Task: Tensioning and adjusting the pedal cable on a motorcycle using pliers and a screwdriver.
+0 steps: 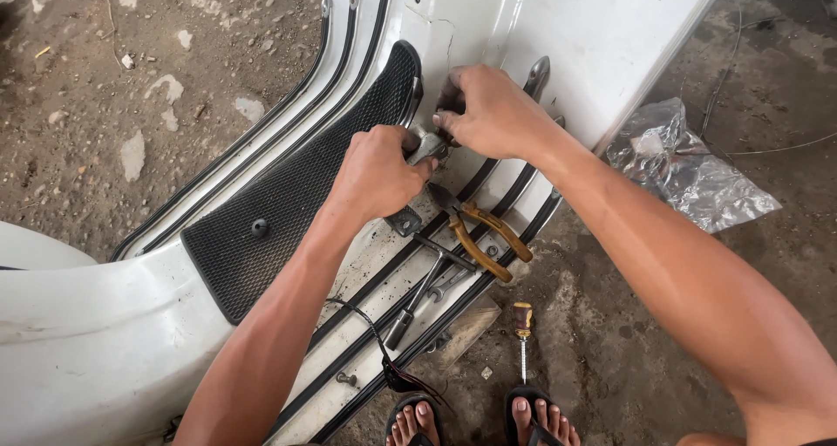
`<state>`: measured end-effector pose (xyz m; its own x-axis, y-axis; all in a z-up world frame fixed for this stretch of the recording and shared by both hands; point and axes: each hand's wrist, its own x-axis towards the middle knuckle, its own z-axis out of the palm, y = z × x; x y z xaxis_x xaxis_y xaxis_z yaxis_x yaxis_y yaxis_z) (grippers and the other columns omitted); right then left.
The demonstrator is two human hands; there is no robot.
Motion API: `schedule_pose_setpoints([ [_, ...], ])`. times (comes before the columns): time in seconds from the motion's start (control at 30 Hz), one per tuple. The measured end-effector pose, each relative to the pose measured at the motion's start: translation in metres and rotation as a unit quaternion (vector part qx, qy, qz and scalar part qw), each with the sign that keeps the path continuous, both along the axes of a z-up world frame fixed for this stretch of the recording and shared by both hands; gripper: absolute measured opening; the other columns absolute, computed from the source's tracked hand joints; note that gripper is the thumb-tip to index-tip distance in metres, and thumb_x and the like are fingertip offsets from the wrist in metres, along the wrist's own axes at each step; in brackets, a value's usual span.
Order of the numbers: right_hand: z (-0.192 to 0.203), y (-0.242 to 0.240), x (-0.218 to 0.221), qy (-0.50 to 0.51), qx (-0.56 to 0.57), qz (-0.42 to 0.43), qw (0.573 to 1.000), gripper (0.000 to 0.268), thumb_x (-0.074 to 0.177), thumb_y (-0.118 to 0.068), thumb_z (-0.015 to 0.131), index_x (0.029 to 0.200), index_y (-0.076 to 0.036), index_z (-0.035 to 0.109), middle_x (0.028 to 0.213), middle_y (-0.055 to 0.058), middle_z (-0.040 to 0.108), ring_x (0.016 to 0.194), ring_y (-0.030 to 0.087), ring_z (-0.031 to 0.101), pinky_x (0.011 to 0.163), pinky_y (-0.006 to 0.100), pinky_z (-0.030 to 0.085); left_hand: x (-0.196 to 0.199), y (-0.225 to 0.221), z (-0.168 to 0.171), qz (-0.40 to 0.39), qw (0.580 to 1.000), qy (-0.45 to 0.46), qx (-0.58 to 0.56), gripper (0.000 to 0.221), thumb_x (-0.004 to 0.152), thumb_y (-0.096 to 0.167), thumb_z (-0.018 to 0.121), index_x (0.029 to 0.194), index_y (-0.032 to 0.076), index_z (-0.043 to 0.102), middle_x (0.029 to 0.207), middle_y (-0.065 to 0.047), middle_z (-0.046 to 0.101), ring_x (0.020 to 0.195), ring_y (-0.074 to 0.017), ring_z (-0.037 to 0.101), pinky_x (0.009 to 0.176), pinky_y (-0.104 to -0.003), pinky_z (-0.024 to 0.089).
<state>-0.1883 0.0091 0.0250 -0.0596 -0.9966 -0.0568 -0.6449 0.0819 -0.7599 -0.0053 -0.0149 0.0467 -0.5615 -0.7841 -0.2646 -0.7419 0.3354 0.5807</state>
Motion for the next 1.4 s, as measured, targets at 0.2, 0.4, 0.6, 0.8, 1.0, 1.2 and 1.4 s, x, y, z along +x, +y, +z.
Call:
schedule_pose_setpoints([
  [0.2, 0.002, 0.003, 0.0, -0.029, 0.015, -0.025, 0.999, 0.016, 0.097, -0.017, 0.071, 0.104, -0.003, 0.074, 0.084, 0.012, 0.075, 0.076, 0.025, 0.076, 0.072, 0.04, 0.057, -0.007, -0.004, 0.003, 0.015, 1.0, -0.025, 0.008, 0.047, 0.091, 0.027, 0.072, 0.126, -0.005, 0.068, 0.101, -0.026, 0.074, 0.084, -0.0358, 0.076, 0.065, -0.051, 0.056],
  [0.4, 0.001, 0.002, 0.003, -0.086, 0.049, -0.061, 0.993, 0.01, 0.097, -0.013, 0.075, 0.09, -0.007, 0.071, 0.08, 0.003, 0.074, 0.076, 0.014, 0.067, 0.067, 0.03, 0.05, -0.011, -0.007, 0.016, 0.042, 0.994, -0.073, 0.063, 0.02, 0.099, 0.026, 0.068, 0.1, 0.006, 0.072, 0.071, -0.007, 0.067, 0.051, -0.017, 0.048, 0.049, -0.037, 0.042],
  [0.6, -0.015, 0.002, 0.001, -0.095, -0.009, -0.063, 0.993, 0.017, 0.094, -0.013, 0.078, 0.081, -0.006, 0.069, 0.079, 0.004, 0.071, 0.077, 0.014, 0.067, 0.067, 0.03, 0.051, -0.009, -0.009, 0.009, 0.025, 0.998, -0.051, 0.042, 0.044, 0.095, 0.03, 0.069, 0.13, 0.002, 0.068, 0.059, -0.009, 0.068, 0.053, -0.0178, 0.052, 0.056, -0.037, 0.049],
  [0.8, -0.037, 0.001, -0.001, -0.098, -0.069, -0.059, 0.991, 0.013, 0.098, -0.011, 0.072, 0.101, 0.001, 0.073, 0.079, 0.017, 0.073, 0.074, 0.029, 0.076, 0.071, 0.041, 0.058, 0.0, -0.009, -0.001, -0.007, 1.0, -0.011, 0.0, 0.046, 0.092, 0.027, 0.07, 0.125, -0.006, 0.068, 0.072, -0.014, 0.075, 0.074, -0.028, 0.075, 0.071, -0.045, 0.057],
  [1.0, -0.024, 0.009, 0.007, -0.05, -0.078, -0.02, 0.996, 0.013, 0.101, -0.009, 0.067, 0.104, 0.002, 0.073, 0.084, 0.024, 0.072, 0.082, 0.042, 0.074, 0.072, 0.049, 0.056, 0.001, -0.007, 0.007, 0.019, 1.0, -0.004, 0.017, 0.044, 0.092, 0.027, 0.071, 0.122, -0.005, 0.069, 0.066, -0.01, 0.074, 0.07, -0.0254, 0.075, 0.07, -0.041, 0.057],
  [1.2, -0.026, 0.004, 0.007, -0.054, -0.074, -0.032, 0.995, 0.012, 0.099, -0.012, 0.071, 0.103, -0.001, 0.074, 0.082, 0.02, 0.073, 0.077, 0.039, 0.075, 0.071, 0.048, 0.056, 0.001, -0.007, 0.006, 0.004, 1.0, -0.011, 0.015, 0.043, 0.09, 0.026, 0.07, 0.12, -0.005, 0.07, 0.064, -0.01, 0.073, 0.069, -0.024, 0.075, 0.07, -0.04, 0.057],
  [1.4, -0.033, -0.003, -0.002, -0.087, -0.05, -0.065, 0.993, 0.01, 0.1, -0.012, 0.069, 0.102, -0.004, 0.073, 0.08, 0.014, 0.074, 0.072, 0.025, 0.075, 0.07, 0.04, 0.056, 0.002, -0.01, 0.004, 0.0, 1.0, -0.01, 0.025, 0.044, 0.09, 0.027, 0.07, 0.12, -0.005, 0.07, 0.064, -0.009, 0.073, 0.069, -0.0237, 0.075, 0.071, -0.039, 0.056],
])
